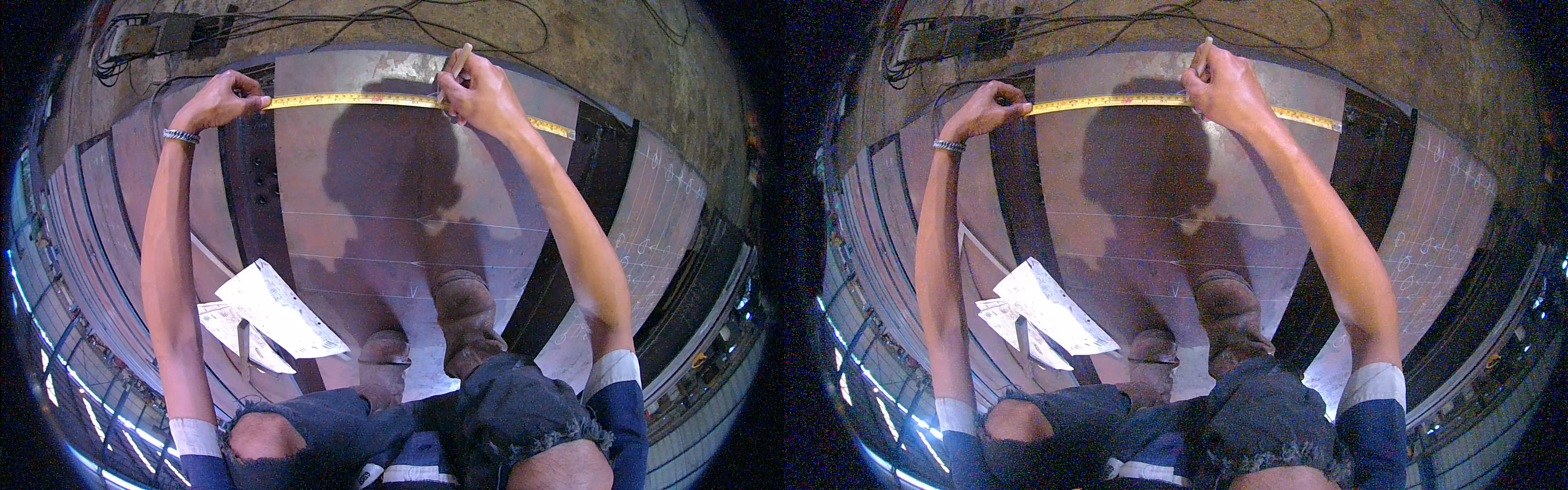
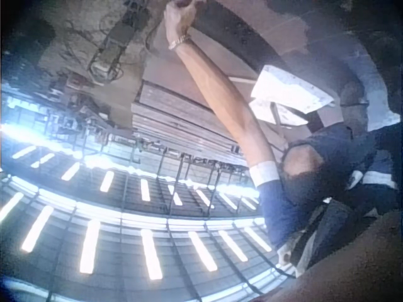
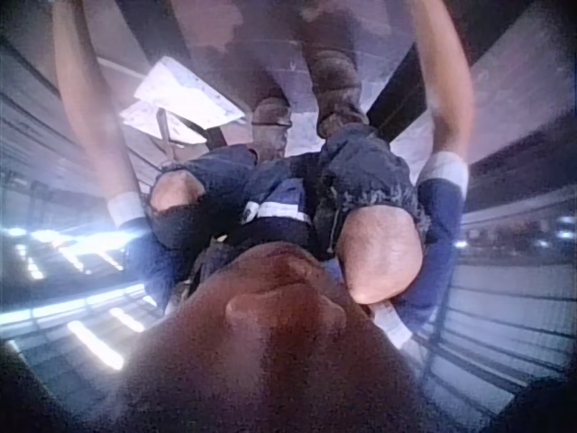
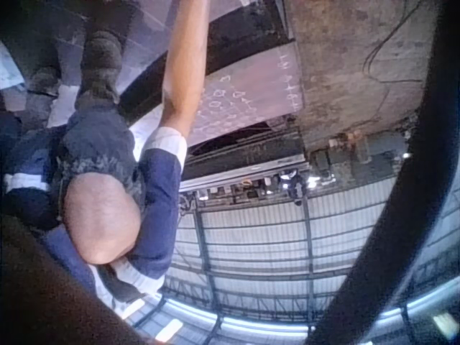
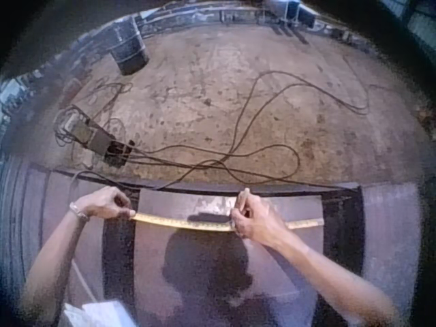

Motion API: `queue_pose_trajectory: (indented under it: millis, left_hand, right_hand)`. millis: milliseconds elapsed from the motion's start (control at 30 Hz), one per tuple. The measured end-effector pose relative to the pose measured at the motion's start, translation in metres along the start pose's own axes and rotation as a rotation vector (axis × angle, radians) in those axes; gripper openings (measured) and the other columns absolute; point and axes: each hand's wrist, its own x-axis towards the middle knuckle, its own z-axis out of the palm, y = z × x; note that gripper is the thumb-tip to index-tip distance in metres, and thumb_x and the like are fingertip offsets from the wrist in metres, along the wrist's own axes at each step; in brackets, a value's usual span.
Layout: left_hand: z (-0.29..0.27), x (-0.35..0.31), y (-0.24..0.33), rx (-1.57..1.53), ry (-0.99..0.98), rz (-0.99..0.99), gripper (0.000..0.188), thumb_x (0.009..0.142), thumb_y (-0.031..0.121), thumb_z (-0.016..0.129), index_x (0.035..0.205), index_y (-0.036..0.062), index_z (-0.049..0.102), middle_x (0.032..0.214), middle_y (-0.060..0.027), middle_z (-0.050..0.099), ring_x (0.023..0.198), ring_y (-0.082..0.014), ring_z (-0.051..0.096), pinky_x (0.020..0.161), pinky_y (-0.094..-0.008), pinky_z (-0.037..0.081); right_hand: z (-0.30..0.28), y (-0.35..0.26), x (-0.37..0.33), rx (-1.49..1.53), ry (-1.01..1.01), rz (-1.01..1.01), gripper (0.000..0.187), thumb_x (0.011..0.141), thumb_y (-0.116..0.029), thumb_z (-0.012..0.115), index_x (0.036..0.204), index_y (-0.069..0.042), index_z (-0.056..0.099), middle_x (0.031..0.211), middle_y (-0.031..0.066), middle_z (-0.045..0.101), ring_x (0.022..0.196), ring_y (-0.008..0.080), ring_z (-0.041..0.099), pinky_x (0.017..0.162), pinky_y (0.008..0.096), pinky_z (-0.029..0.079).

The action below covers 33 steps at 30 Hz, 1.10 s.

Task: The person measures a large metal sheet using a tape measure and a straight edge, marking measurements with a marker. The person also consults a document with handwritten notes during the process.

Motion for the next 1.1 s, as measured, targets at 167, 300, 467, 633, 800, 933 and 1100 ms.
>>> queue_pose_trajectory:
  millis: [167,300,467,633,800,933,1100]
  left_hand:
    - [-0.001,0.004,-0.004,0.024,-0.022,0.011,0.039,0.083,0.042,0.07,0.084,0.0032,0.074,0.074,-0.009,0.067,0.074,-0.0196,0.06,0.071,-0.0372,0.047]
    - [0.002,0.002,-0.003,-0.019,0.018,0.013,0.04,0.083,0.043,0.071,0.084,0.0033,0.074,0.074,-0.0091,0.067,0.073,-0.0199,0.06,0.071,-0.0372,0.047]
    - [0.003,0.002,-0.009,-0.01,0.028,0.009,0.041,0.082,0.044,0.072,0.083,0.0028,0.074,0.073,-0.0088,0.068,0.072,-0.0193,0.061,0.069,-0.0367,0.048]
    - [0.008,0.0,-0.009,-0.002,0.116,0.051,0.041,0.082,0.043,0.072,0.083,0.0021,0.074,0.073,-0.0084,0.068,0.07,-0.0187,0.061,0.069,-0.0368,0.048]
    - [0.004,-0.004,-0.002,0.017,0.112,0.039,0.04,0.083,0.042,0.071,0.083,0.0024,0.073,0.072,-0.0086,0.068,0.069,-0.0179,0.061,0.068,-0.0363,0.048]
    - [0.007,-0.009,-0.001,0.019,0.093,-0.013,0.042,0.086,0.043,0.069,0.09,0.0012,0.072,0.079,-0.0089,0.067,0.075,-0.0185,0.062,0.072,-0.0345,0.048]
    - [0.0,-0.029,0.002,-0.033,0.072,-0.081,0.048,0.095,0.045,0.06,0.107,-0.0002,0.069,0.097,-0.0079,0.07,0.087,-0.0178,0.064,0.079,-0.0318,0.05]
  right_hand:
    - [0.003,0.003,-0.001,-0.244,0.166,-0.22,0.02,0.096,-0.02,0.058,0.088,-0.002,0.055,0.065,0.0102,0.063,0.059,0.0202,0.065,0.055,0.034,0.051]
    - [-0.01,-0.014,0.007,-0.323,0.759,-0.497,0.018,0.091,-0.019,0.065,0.088,-0.002,0.057,0.074,0.0175,0.064,0.069,0.0331,0.065,0.063,0.0403,0.05]
    - [-0.036,-0.013,-0.018,-0.253,0.792,-0.377,0.017,0.093,-0.019,0.063,0.089,-0.003,0.057,0.075,0.0169,0.064,0.068,0.032,0.064,0.063,0.0398,0.05]
    - [-0.047,-0.001,-0.038,-0.306,0.829,-0.323,0.017,0.093,-0.019,0.062,0.089,-0.003,0.056,0.075,0.0176,0.064,0.068,0.0351,0.066,0.062,0.0413,0.051]
    - [-0.055,-0.003,-0.061,-0.203,0.832,-0.206,0.02,0.094,-0.021,0.063,0.09,-0.003,0.058,0.074,0.0137,0.065,0.067,0.0283,0.066,0.064,0.0373,0.051]
    - [-0.063,-0.008,-0.078,-0.17,0.889,-0.212,0.021,0.094,-0.022,0.063,0.091,-0.002,0.059,0.073,0.0124,0.065,0.068,0.0242,0.066,0.065,0.0349,0.051]
    - [-0.07,-0.024,-0.107,0.062,0.94,-0.199,0.019,0.096,-0.019,0.062,0.095,0.0,0.057,0.076,0.0105,0.067,0.064,0.0132,0.064,0.059,0.0284,0.054]
